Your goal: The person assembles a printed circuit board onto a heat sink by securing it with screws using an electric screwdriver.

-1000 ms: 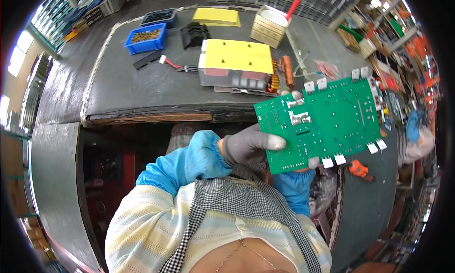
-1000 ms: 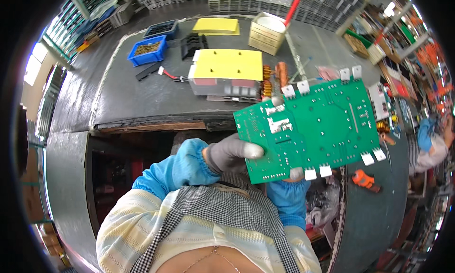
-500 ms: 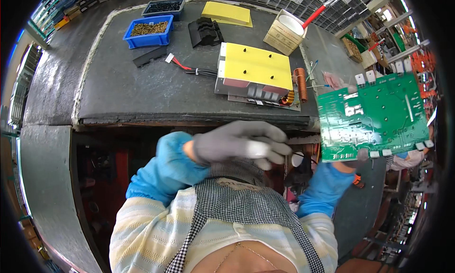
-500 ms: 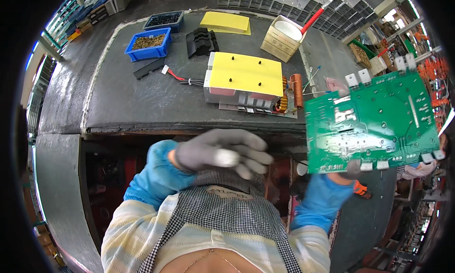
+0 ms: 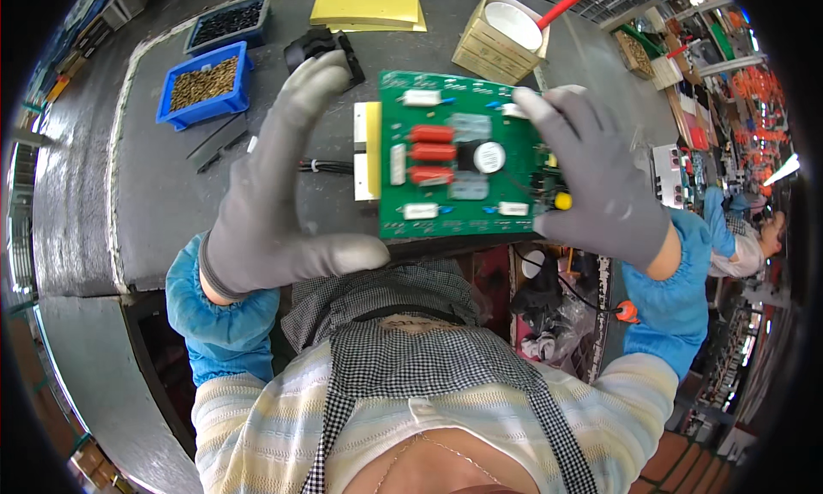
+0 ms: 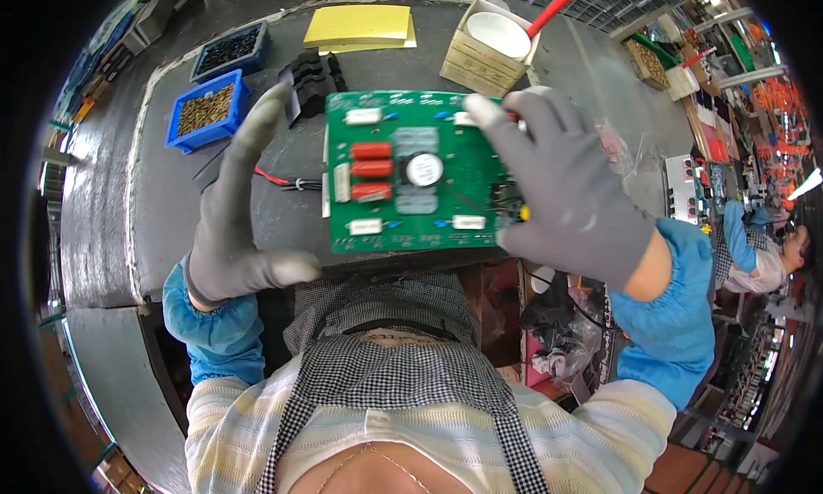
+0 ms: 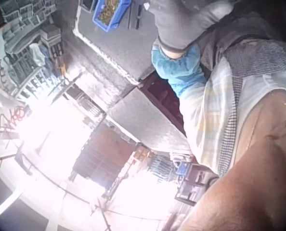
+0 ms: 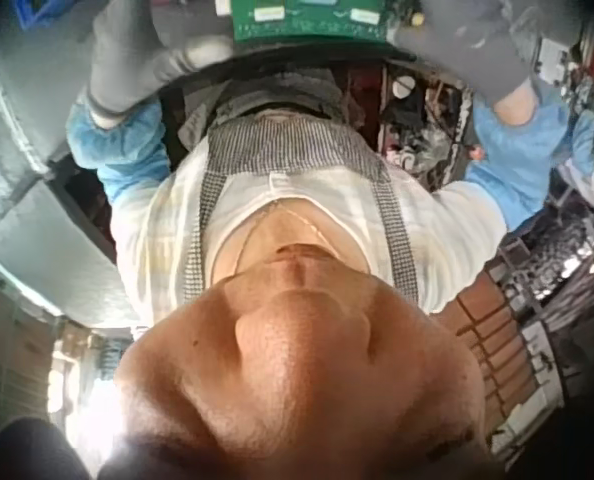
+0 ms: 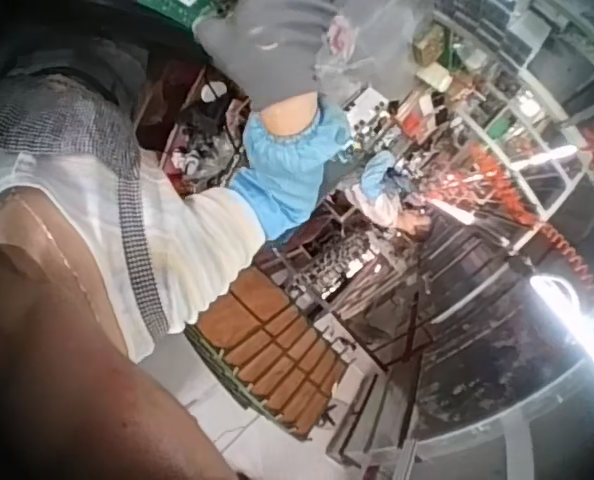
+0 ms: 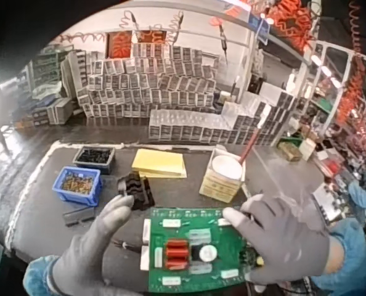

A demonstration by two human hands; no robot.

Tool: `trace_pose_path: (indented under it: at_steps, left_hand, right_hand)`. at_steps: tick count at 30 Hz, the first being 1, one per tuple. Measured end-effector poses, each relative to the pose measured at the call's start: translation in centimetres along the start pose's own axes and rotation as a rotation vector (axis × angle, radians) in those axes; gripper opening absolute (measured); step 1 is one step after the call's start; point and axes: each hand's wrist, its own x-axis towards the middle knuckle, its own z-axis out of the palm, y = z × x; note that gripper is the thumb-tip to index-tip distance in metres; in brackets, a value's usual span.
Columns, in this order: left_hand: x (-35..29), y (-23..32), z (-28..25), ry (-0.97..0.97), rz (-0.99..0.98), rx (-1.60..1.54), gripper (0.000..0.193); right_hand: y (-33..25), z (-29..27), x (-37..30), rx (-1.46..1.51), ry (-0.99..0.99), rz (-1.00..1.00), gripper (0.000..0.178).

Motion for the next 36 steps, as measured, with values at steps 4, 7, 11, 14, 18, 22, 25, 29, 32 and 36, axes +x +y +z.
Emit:
trace_pose_path:
  at_steps: [4, 7, 11, 14, 18, 22, 25, 29, 32, 36]
  left_hand:
    - [1.6, -0.7, 1.0, -0.065, -0.009, 0.041, 0.138]
    - [1.5, -1.5, 0.8, -0.074, -0.014, 0.04, 0.136]
    - [0.5, -2.6, 0.7, -0.041, -0.034, -0.004, 0.136]
    - [-0.2, -2.9, 0.5, -0.028, -0.078, -0.003, 0.137]
    - [-0.7, -3.8, 0.3, -0.026, -0.087, -0.011, 0.137]
    - [0.1, -3.9, 0.6, -0.028, -0.05, -0.042, 0.138]
    - [2.2, -3.2, 1.4, -0.079, -0.016, -0.061, 0.142]
    - [3.2, -2.5, 2.2, -0.121, -0.023, 0.003, 0.144]
    - [3.8, -2.8, 2.7, -0.172, -0.038, 0.1, 0.146]
    - [3.9, -3.3, 3.4, -0.281, -0.101, 0.175, 0.146]
  right_hand:
    - [0.2, 1.1, 1.3, -0.039, 0.008, -0.079, 0.098]
    - [0.8, 1.7, 1.2, -0.051, 0.03, -0.089, 0.098]
    - [1.7, 1.0, 0.6, 0.001, -0.001, -0.051, 0.102]
    - [3.9, -0.5, -0.6, 0.105, -0.013, -0.011, 0.105]
    - [7.4, -1.1, -3.6, 0.702, 0.081, 0.307, 0.114]
    - [7.5, -1.3, -3.9, 0.659, 0.079, 0.379, 0.111]
    - [5.7, -1.2, -1.7, 0.264, -0.053, 0.13, 0.106]
    - [4.5, 1.0, 1.9, 0.135, -0.126, -0.052, 0.102]
    - [3.7, 1.5, 3.3, 0.108, -0.19, -0.08, 0.101]
    - [3.5, 2.8, 4.3, 0.084, -0.085, -0.163, 0.092]
